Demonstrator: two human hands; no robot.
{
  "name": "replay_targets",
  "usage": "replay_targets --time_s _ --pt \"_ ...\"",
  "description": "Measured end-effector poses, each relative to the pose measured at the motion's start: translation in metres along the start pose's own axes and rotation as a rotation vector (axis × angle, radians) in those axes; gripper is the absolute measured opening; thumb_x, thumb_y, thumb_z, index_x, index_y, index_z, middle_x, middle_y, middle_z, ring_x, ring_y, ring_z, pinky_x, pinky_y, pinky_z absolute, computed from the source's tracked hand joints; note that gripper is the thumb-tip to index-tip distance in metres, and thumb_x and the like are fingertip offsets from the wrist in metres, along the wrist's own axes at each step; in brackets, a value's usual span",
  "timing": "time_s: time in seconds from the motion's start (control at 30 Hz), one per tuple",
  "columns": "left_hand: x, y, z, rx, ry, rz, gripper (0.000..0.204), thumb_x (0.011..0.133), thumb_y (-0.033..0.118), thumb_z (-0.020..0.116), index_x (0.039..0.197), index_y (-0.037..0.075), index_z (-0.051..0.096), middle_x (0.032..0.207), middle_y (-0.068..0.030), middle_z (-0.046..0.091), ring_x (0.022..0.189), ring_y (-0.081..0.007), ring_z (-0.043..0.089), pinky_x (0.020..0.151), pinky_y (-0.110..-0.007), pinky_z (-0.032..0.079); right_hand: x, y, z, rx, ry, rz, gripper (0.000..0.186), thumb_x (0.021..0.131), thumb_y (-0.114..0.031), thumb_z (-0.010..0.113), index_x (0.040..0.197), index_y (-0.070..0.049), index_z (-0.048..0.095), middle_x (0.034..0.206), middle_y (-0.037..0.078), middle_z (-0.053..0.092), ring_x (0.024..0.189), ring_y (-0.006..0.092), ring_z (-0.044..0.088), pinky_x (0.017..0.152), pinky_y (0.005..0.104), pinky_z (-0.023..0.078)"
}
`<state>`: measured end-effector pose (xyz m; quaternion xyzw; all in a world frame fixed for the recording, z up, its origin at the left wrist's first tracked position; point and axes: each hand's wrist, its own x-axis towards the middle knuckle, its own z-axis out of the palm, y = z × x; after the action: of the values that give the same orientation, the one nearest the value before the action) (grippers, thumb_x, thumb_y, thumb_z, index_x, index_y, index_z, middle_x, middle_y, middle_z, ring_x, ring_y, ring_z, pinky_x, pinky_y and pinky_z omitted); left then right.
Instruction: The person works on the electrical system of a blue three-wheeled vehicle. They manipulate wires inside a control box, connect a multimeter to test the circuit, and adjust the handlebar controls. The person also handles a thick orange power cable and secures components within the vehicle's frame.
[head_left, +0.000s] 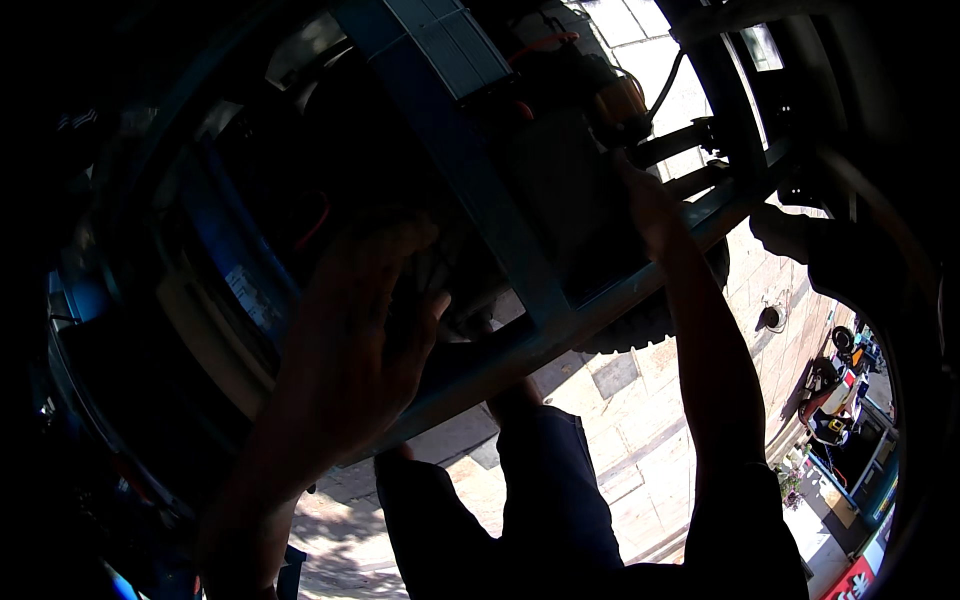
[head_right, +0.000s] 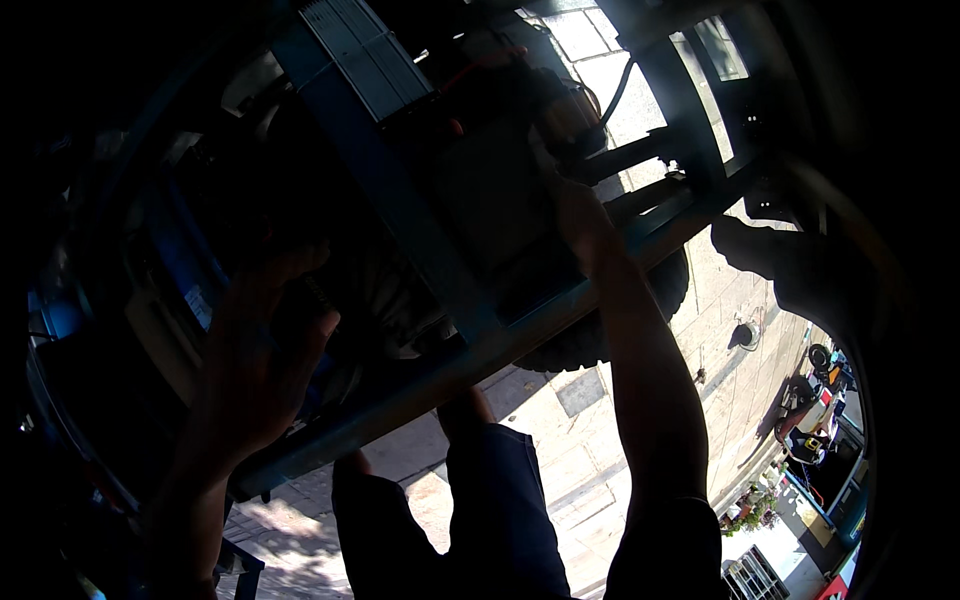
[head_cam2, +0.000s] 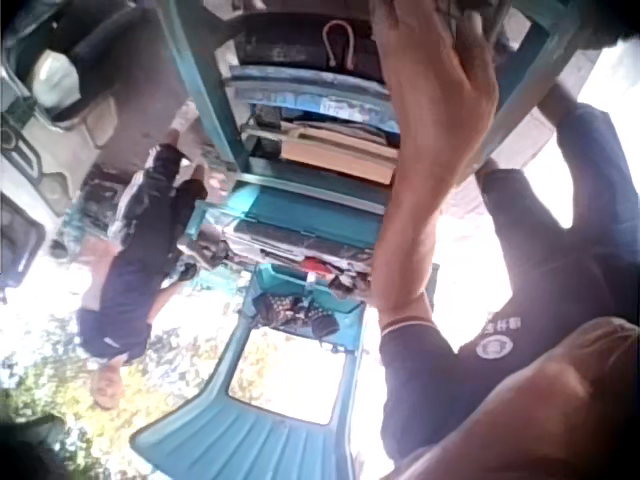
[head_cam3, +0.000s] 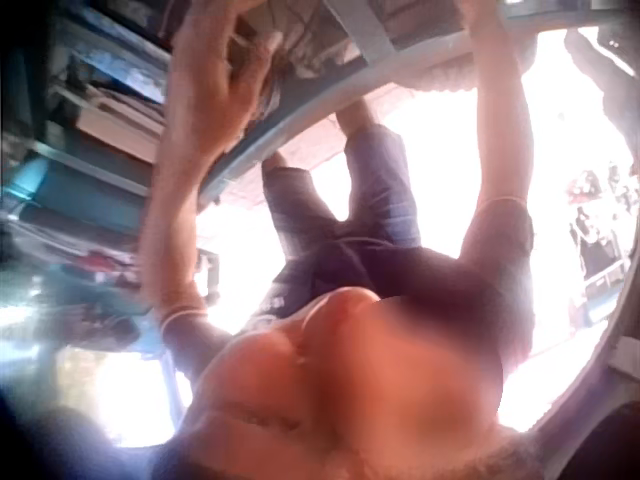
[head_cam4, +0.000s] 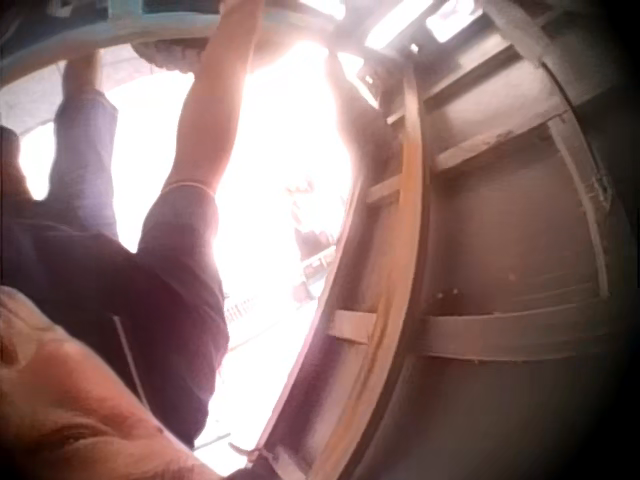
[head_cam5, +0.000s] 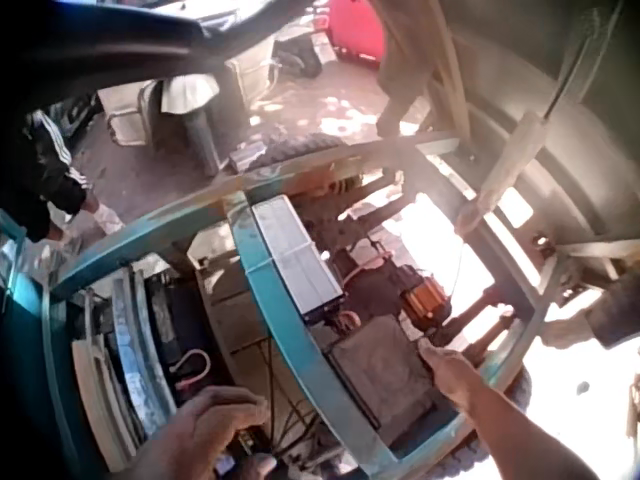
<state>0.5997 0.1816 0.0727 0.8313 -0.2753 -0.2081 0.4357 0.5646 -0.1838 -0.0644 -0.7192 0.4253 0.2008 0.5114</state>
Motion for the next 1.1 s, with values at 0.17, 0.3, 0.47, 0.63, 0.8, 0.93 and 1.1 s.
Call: replay_targets --time_s 0.17,0.3,0.47,0.63,0.8,0.93,1.1 --pt "0.058 0.001 0.038 -0.04 -0.013 -0.087 0.042 0.097 0.007 0.069 0.136 0.005 0.055 0.133 -0.0186 0.058 0.119 -0.0309 0.065 0.094 -0.043 0.054 -0.001 0.0 -0.007 -0.248 0.015 -0.143 0.052 0.109 -0.045 0.051 0.123 0.0 0.072 0.115 0.021 0.075 0.107 0.0315 0.07 0.095 0.0399 0.05" --pt "0.089 0.006 0.055 -0.042 -0.062 -0.138 0.042 0.097 0.008 0.069 0.137 0.003 0.056 0.132 -0.0188 0.058 0.114 -0.0295 0.066 0.089 -0.041 0.056 0.002 0.007 -0.005 -0.045 0.044 -0.228 0.052 0.106 -0.045 0.057 0.119 0.002 0.074 0.104 0.018 0.077 0.099 0.0307 0.072 0.089 0.039 0.052" --pt "0.109 0.0 0.065 0.029 -0.059 -0.068 0.04 0.099 0.006 0.067 0.137 0.002 0.056 0.131 -0.0189 0.06 0.111 -0.0283 0.067 0.087 -0.041 0.056 0.008 -0.013 -0.01 0.116 -0.117 0.035 0.057 0.104 -0.046 0.061 0.124 0.007 0.07 0.113 0.022 0.075 0.104 0.0268 0.073 0.093 0.0359 0.053" --pt "0.122 0.001 0.069 -0.046 -0.074 -0.172 0.04 0.099 0.006 0.066 0.137 0.002 0.055 0.13 -0.0209 0.06 0.116 -0.0315 0.066 0.089 -0.041 0.056 0.004 -0.008 -0.008 0.23 -0.062 0.097 0.059 0.102 -0.044 0.068 0.129 0.008 0.067 0.116 0.023 0.074 0.105 0.0275 0.072 0.096 0.0358 0.055" --pt "0.137 -0.007 0.089 0.17 -0.016 -0.054 0.043 0.101 0.011 0.066 0.141 0.001 0.053 0.132 -0.0223 0.06 0.122 -0.0335 0.063 0.094 -0.041 0.056 0.005 -0.003 -0.008 0.468 -0.119 0.088 0.054 0.102 -0.037 0.07 0.127 0.011 0.066 0.115 0.024 0.073 0.106 0.0268 0.072 0.094 0.0358 0.056" --pt "0.165 -0.006 0.109 0.129 -0.144 -0.238 0.046 0.102 0.022 0.067 0.141 0.0 0.054 0.128 -0.0214 0.062 0.121 -0.0331 0.063 0.099 -0.044 0.054 0.007 -0.007 -0.024 0.537 -0.114 -0.054 0.037 0.103 -0.027 0.066 0.119 0.006 0.07 0.111 0.021 0.073 0.105 0.0276 0.072 0.092 0.0352 0.056" --pt "0.189 0.0 0.102 -0.181 -0.201 -0.555 0.046 0.104 0.033 0.065 0.136 0.001 0.059 0.118 -0.0183 0.066 0.116 -0.0287 0.065 0.094 -0.042 0.053 -0.011 -0.039 -0.031 -0.058 0.099 -0.285 0.026 0.103 -0.019 0.06 0.115 0.001 0.074 0.11 0.019 0.072 0.104 0.0306 0.072 0.092 0.0355 0.055"
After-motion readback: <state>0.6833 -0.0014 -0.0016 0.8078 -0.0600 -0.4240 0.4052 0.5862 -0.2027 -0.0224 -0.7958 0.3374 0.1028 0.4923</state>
